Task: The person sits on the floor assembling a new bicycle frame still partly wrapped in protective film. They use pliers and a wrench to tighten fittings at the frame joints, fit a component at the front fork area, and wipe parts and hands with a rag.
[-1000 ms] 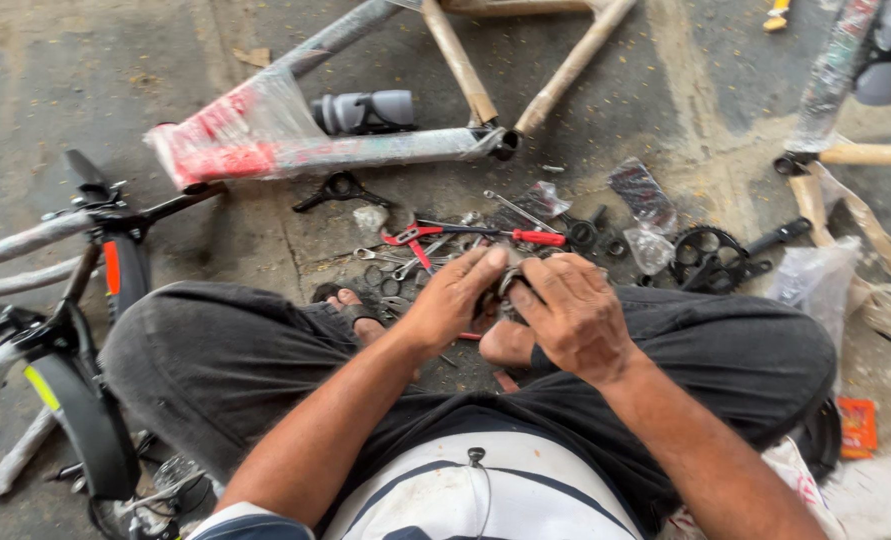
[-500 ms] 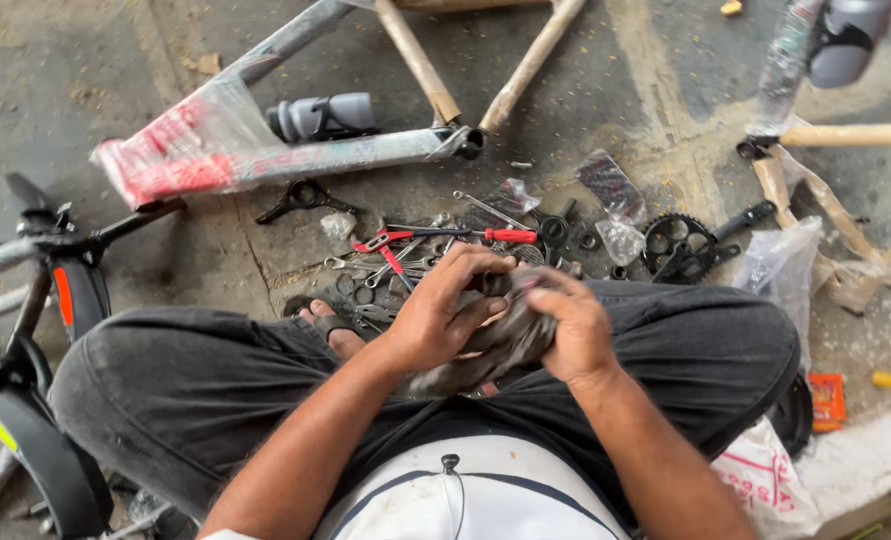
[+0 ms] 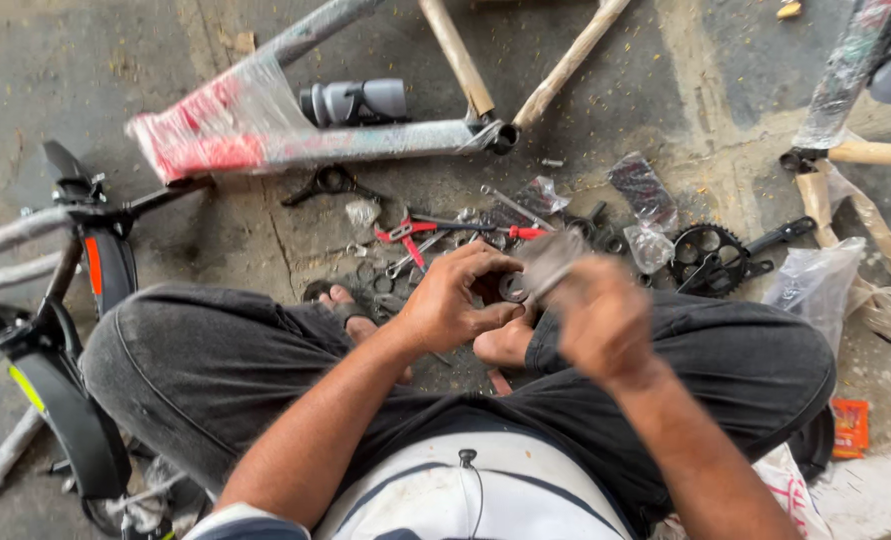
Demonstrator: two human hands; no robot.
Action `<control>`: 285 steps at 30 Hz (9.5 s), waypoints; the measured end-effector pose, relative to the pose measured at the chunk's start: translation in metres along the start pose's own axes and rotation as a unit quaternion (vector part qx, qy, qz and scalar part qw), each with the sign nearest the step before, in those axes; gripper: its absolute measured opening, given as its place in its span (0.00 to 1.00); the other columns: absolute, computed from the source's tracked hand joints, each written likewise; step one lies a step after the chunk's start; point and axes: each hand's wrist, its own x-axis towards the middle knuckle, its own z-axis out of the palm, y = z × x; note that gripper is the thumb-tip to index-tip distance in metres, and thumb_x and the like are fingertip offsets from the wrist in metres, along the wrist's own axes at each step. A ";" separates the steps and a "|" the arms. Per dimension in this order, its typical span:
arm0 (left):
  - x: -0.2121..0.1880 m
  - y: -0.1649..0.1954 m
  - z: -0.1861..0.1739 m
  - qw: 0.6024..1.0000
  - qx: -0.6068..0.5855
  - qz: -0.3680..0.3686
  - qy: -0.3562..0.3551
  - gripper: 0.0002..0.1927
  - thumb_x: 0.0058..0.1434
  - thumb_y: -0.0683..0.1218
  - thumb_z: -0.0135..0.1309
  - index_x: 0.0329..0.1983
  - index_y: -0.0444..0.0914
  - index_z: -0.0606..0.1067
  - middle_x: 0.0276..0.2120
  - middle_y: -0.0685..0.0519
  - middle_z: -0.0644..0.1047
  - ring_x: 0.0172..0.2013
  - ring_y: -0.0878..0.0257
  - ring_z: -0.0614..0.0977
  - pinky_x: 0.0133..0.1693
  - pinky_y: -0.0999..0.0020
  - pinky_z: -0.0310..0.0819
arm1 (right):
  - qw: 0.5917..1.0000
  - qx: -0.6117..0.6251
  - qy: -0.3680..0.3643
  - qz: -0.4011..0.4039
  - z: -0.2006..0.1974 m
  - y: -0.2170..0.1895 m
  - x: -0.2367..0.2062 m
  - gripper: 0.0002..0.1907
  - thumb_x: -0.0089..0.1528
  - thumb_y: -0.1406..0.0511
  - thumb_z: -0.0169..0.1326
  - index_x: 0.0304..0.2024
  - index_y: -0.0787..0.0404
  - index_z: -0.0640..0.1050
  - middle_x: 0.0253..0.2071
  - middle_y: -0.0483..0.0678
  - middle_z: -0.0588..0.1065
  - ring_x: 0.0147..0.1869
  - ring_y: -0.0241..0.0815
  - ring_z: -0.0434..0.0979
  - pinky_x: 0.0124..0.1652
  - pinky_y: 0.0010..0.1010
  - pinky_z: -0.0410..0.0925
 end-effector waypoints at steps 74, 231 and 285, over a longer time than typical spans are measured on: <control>0.009 -0.049 0.012 0.862 -0.342 -0.264 0.266 0.17 0.77 0.49 0.46 0.58 0.31 0.73 0.48 0.46 0.79 0.49 0.56 0.82 0.56 0.57 0.77 | 0.824 -0.151 0.007 0.547 -0.024 0.219 -0.295 0.11 0.58 0.60 0.62 0.40 0.57 0.84 0.39 0.55 0.80 0.43 0.57 0.81 0.44 0.45 0.72; 0.004 -0.030 -0.061 0.984 0.170 0.036 0.044 0.32 0.45 0.52 0.73 0.55 0.42 0.78 0.46 0.51 0.80 0.46 0.51 0.84 0.44 0.60 0.79 | 0.740 0.517 -0.171 0.395 0.099 0.027 -0.001 0.20 0.63 0.60 0.61 0.54 0.63 0.75 0.36 0.40 0.71 0.37 0.31 0.70 0.37 0.23 0.67; 0.024 -0.012 -0.033 0.953 0.163 -0.250 0.058 0.37 0.47 0.49 0.70 0.64 0.47 0.74 0.45 0.55 0.83 0.27 0.55 0.83 0.32 0.59 0.79 | 0.843 0.264 -0.224 0.412 0.102 0.054 0.002 0.32 0.56 0.42 0.63 0.45 0.61 0.82 0.39 0.50 0.79 0.43 0.45 0.78 0.42 0.39 0.70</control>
